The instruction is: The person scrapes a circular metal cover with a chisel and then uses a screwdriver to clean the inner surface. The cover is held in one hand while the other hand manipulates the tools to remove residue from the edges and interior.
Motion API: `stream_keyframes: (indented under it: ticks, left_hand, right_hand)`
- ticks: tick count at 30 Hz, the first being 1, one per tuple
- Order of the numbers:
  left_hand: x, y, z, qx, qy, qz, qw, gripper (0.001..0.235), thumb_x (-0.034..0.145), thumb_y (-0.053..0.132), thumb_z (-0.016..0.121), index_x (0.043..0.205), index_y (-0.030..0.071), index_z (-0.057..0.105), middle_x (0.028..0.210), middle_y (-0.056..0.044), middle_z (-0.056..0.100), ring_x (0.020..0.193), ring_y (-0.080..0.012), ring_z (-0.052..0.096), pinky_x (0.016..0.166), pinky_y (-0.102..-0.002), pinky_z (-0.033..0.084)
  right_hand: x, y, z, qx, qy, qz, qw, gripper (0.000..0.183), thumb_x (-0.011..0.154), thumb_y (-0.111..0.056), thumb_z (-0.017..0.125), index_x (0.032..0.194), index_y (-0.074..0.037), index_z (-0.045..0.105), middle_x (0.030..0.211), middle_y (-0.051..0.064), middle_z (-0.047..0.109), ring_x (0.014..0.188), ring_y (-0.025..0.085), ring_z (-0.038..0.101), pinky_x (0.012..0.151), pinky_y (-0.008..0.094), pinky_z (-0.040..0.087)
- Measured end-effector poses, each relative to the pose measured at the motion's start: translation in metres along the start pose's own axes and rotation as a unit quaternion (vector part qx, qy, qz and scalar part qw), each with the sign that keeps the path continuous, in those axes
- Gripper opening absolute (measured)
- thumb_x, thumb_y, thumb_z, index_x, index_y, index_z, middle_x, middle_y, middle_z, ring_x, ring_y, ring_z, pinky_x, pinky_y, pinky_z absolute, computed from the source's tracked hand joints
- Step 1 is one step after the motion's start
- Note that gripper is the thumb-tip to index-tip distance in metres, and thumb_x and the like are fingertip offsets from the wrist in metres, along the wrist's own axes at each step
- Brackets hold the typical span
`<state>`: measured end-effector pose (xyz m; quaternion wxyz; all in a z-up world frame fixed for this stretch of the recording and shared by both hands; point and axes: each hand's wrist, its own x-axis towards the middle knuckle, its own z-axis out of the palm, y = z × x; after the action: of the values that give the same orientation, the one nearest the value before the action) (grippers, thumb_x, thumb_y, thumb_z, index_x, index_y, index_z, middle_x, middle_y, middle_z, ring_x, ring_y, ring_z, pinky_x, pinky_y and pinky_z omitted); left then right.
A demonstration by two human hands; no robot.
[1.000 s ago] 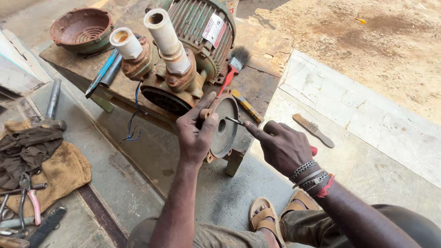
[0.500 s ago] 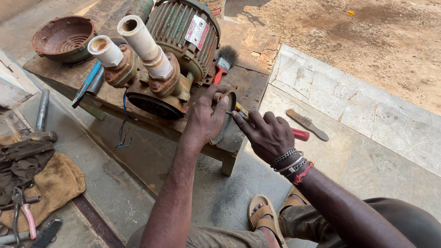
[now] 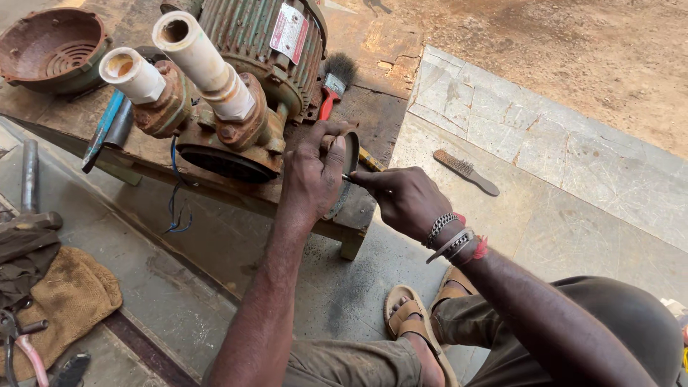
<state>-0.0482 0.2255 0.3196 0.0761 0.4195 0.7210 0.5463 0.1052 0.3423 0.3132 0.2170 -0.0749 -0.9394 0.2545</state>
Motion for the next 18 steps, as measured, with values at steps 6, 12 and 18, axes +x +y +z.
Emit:
stream_keyframes:
  ticks: [6,12,18]
  left_hand:
    - [0.006,-0.012,-0.005,-0.014,-0.001,0.019,1.000,0.026,0.105,0.026,0.055,0.123,0.008,0.064,0.087,-0.007,0.071,0.082,-0.0134,0.070,0.072,-0.034,0.057]
    - [0.004,-0.019,-0.005,-0.056,0.018,-0.006,0.998,0.025,0.108,0.024,0.057,0.123,0.006,0.066,0.091,-0.014,0.069,0.085,-0.0204,0.066,0.079,-0.038,0.057]
    - [0.000,-0.013,-0.003,-0.001,-0.015,0.011,1.000,0.027,0.107,0.025,0.054,0.124,0.006,0.065,0.108,-0.014,0.074,0.098,-0.0238,0.074,0.084,-0.039,0.060]
  right_hand:
    - [0.005,-0.007,0.007,-0.292,-0.029,-0.024,0.956,0.057,0.081,-0.007,0.059,0.137,-0.016,0.065,0.096,0.011,0.067,0.057,0.022,0.064,0.038,0.039,0.050]
    - [-0.002,-0.011,0.009,-0.165,-0.128,0.042,0.977,0.057,0.084,-0.007,0.058,0.139,-0.020,0.063,0.088,0.009,0.066,0.063,0.031,0.065,0.054,0.045,0.052]
    - [0.018,-0.007,-0.006,-0.080,-0.076,0.128,0.986,0.038,0.094,-0.021,0.065,0.128,-0.037,0.070,0.092,0.003,0.074,0.065,0.027,0.070,0.054,0.043,0.053]
